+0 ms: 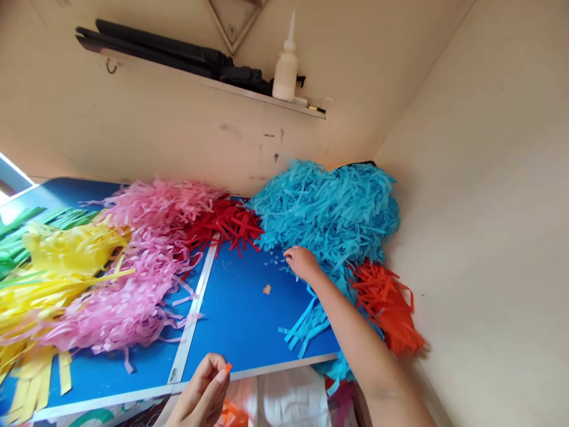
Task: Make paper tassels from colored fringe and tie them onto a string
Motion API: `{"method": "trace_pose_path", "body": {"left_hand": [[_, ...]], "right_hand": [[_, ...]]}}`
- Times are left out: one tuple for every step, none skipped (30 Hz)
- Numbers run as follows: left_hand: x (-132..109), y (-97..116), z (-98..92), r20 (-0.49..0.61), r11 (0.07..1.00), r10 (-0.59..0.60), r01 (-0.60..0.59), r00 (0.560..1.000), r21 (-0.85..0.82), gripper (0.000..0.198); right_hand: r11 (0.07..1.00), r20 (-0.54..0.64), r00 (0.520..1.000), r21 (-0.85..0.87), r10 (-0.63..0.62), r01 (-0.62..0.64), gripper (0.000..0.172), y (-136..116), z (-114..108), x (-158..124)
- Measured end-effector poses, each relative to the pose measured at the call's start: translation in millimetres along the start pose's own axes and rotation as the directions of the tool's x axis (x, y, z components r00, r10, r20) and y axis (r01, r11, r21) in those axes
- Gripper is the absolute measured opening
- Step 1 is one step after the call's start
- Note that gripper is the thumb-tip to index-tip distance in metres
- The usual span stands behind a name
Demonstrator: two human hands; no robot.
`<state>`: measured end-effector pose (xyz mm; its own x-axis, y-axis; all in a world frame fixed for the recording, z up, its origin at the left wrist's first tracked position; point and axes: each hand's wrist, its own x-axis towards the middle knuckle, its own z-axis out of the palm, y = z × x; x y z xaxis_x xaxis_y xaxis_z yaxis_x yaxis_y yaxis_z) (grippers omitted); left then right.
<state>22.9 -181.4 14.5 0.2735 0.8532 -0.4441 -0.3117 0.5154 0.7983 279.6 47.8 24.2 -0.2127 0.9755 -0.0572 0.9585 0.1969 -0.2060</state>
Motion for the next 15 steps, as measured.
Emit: {"method": "trace_pose_path", "body": {"left_hand": [[0, 0, 0.4, -0.018, 0.999, 0.023, -0.022, 1.000, 0.032, 0.052], [1, 1, 0.8, -0.027, 0.998, 0.039, -0.037, 0.999, 0.056, 0.051], [1, 2, 1.0, -0.029, 0.996, 0.055, -0.052, 0.998, 0.075, 0.051], [1, 4, 1.0, -0.030, 0.993, 0.079, -0.076, 0.996, 0.092, 0.050], [1, 6, 0.6, -0.031, 0.988, 0.110, -0.106, 0.993, 0.111, 0.049], [2, 7, 0.0, -0.028, 0.982, 0.138, -0.133, 0.990, 0.134, 0.048], [3, 8, -0.9, -0.024, 0.976, 0.156, -0.151, 0.987, 0.156, 0.046], [4, 9, -1.9, -0.019, 0.974, 0.157, -0.152, 0.987, 0.169, 0.046], [5, 9, -2.6, -0.011, 0.976, 0.138, -0.134, 0.990, 0.171, 0.045], [7, 8, -2.9, -0.003, 0.979, 0.115, -0.113, 0.993, 0.168, 0.045], [8, 7, -2.7, 0.003, 0.981, 0.100, -0.099, 0.995, 0.164, 0.046], [10, 6, -2.1, 0.007, 0.982, 0.101, -0.101, 0.995, 0.162, 0.048], [11, 5, -1.0, 0.009, 0.979, 0.119, -0.119, 0.993, 0.164, 0.049], [12, 5, 0.3, 0.014, 0.973, 0.144, -0.144, 0.989, 0.178, 0.049], [12, 4, 1.6, 0.019, 0.964, 0.174, -0.174, 0.985, 0.203, 0.049]], "right_hand": [[1.000, 0.011, 1.000, -0.005, -0.005, 0.005, 0.018, -6, 1, -1], [1.000, 0.022, 1.000, -0.011, -0.009, 0.009, 0.015, -12, 3, -2], [1.000, 0.031, 0.999, -0.020, -0.007, 0.008, 0.014, -18, 4, -4], [1.000, 0.038, 0.999, -0.031, -0.002, 0.003, 0.014, -23, 6, -7], [0.999, 0.043, 0.999, -0.043, 0.005, -0.003, 0.015, -27, 7, -10], [0.998, 0.047, 0.999, -0.055, 0.013, -0.010, 0.015, -30, 8, -14], [0.998, 0.048, 0.999, -0.065, 0.020, -0.017, 0.015, -32, 9, -19], [0.997, 0.045, 0.999, -0.074, 0.027, -0.024, 0.015, -34, 10, -23], [0.996, 0.041, 0.999, -0.080, 0.032, -0.028, 0.016, -36, 10, -27], [0.996, 0.036, 0.999, -0.084, 0.034, -0.031, 0.018, -36, 11, -31], [0.996, 0.032, 0.999, -0.085, 0.036, -0.033, 0.020, -37, 11, -34], [0.996, 0.030, 0.999, -0.084, 0.039, -0.036, 0.022, -37, 12, -36], [0.996, 0.030, 0.999, -0.081, 0.042, -0.040, 0.024, -37, 13, -38], [0.996, 0.032, 0.998, -0.078, 0.047, -0.044, 0.025, -37, 14, -40], [0.996, 0.034, 0.998, -0.073, 0.052, -0.050, 0.025, -38, 15, -41]]}}
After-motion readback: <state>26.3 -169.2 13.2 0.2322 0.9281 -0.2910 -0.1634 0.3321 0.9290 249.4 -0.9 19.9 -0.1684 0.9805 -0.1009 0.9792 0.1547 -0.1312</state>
